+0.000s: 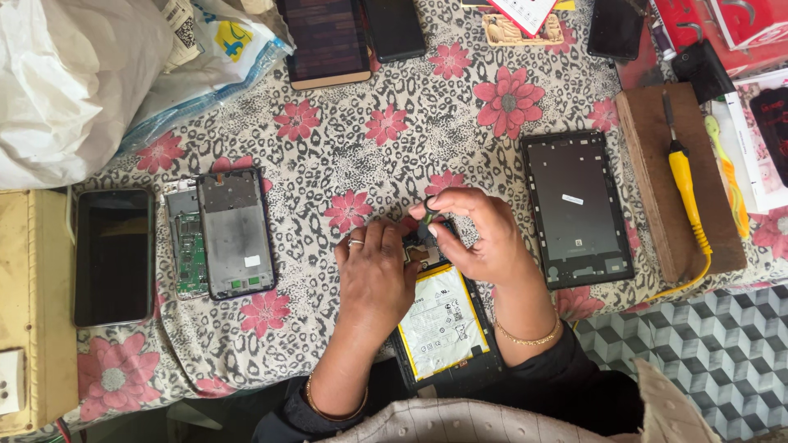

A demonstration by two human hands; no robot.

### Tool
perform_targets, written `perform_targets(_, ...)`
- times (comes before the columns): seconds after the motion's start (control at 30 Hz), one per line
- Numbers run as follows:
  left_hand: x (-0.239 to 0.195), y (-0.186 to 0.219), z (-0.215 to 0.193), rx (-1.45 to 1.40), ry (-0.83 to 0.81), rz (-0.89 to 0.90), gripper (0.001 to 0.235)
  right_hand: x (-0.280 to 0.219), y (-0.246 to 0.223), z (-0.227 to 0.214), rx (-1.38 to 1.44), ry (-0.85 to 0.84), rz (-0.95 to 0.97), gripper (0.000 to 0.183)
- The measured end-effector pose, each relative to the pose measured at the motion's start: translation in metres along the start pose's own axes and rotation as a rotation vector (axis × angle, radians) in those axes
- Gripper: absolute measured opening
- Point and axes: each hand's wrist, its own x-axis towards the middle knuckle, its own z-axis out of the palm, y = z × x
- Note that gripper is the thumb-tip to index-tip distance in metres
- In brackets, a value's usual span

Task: The person uses a screwdriver to remove screws from a disassembled smartphone, then uses a prying tool to lift and separate internal components near the battery. The device remains open on the table throughout the clip.

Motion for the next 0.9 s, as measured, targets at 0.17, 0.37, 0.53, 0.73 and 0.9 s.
perform_targets(0.17, 0.003, -0.002, -0.002, -0.043, -0.061, -0.077, 0.048, -0.004, 0.005, -0.005, -0.060, -0.028, -0.011, 0.034)
perform_targets(0.37, 0.004, -0.007, 0.002, -0.110, -0.006, -0.096, 0.045, -0.004, 0.006, -0.001, -0.083, -0.037, -0.073, 0.037)
perform_targets(0.53, 0.005, -0.016, 0.008, -0.200, -0.029, -0.129, 0.045, -0.003, 0.002, 0.007, -0.178, 0.049, -0.199, 0.048)
perform_targets(0.73, 0.001, -0.023, 0.015, -0.274, 0.010, -0.111, 0.046, -0.018, 0.012, 0.013, 0.207, -0.048, -0.035, 0.057)
perform_targets(0.9, -0.007, -0.026, 0.020, -0.250, 0.054, -0.055, 0.046, -0.030, 0.022, 0.027, 0.127, 0.158, 0.016, 0.061)
